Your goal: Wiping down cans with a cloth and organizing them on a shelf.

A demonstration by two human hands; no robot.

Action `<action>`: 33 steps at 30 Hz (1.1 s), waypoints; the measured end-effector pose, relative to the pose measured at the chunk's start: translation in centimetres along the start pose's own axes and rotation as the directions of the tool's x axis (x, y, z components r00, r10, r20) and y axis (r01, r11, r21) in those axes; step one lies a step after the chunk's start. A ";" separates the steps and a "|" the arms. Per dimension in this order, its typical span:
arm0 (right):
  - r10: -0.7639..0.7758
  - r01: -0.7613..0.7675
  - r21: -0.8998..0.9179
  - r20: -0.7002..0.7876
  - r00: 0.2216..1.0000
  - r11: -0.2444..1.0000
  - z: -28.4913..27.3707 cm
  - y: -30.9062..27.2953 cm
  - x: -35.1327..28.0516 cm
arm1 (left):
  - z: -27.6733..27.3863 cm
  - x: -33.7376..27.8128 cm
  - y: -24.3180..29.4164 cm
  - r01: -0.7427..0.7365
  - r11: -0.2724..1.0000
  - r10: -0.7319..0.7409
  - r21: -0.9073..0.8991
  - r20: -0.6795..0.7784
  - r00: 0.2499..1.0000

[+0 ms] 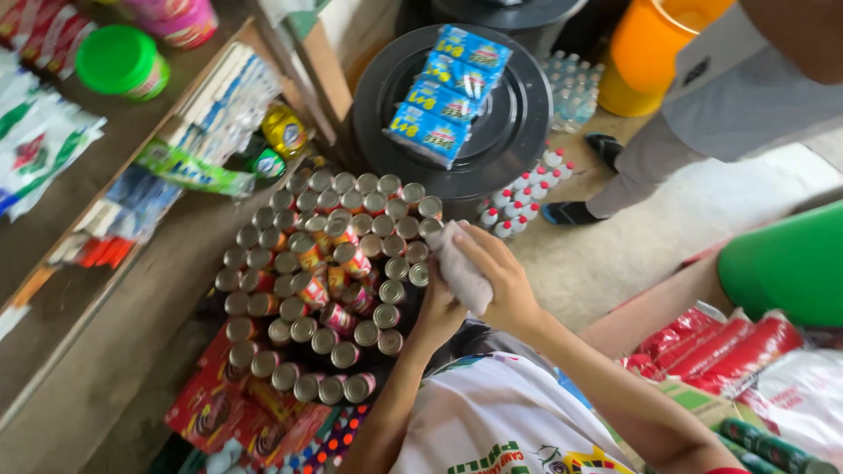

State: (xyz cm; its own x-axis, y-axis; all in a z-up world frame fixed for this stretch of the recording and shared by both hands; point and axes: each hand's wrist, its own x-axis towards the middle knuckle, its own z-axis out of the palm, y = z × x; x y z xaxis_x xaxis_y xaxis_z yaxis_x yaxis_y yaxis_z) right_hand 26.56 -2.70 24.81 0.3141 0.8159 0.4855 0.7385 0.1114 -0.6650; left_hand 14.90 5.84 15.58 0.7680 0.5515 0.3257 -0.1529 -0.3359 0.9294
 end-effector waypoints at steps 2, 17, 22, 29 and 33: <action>-0.022 0.021 -0.087 -0.010 1.000 0.996 -1.1 -0.6 -0.4 | 0.2 0.0 0.0 -0.044 0.996 0.041 0.080 0.039 0.998; -0.026 0.042 -0.120 0.132 0.991 0.992 -1.2 -0.9 -0.3 | -2.2 -0.3 2.5 -0.085 0.972 0.071 0.221 0.071 0.995; -0.075 0.086 -0.053 0.184 0.980 0.995 0.4 -1.1 0.8 | -3.1 -1.7 -0.8 -0.008 0.927 0.054 0.375 -0.113 0.992; -0.134 0.105 0.120 0.278 0.951 0.987 4.0 0.4 3.6 | -5.9 -2.8 1.8 0.079 0.947 -0.020 0.311 -0.188 0.982; -0.089 0.022 0.264 0.244 0.966 0.964 5.4 0.9 4.2 | -7.5 -2.5 2.8 0.028 0.949 0.069 0.315 -0.295 0.953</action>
State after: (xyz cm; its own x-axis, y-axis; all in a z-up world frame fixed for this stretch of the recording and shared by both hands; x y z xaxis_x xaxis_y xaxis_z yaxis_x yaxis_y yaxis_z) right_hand 25.33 3.91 23.23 0.0923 0.9164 0.3895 0.5613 0.2752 -0.7805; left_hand 7.90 9.30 18.64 0.5379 0.7274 0.4261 0.0722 -0.5434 0.8364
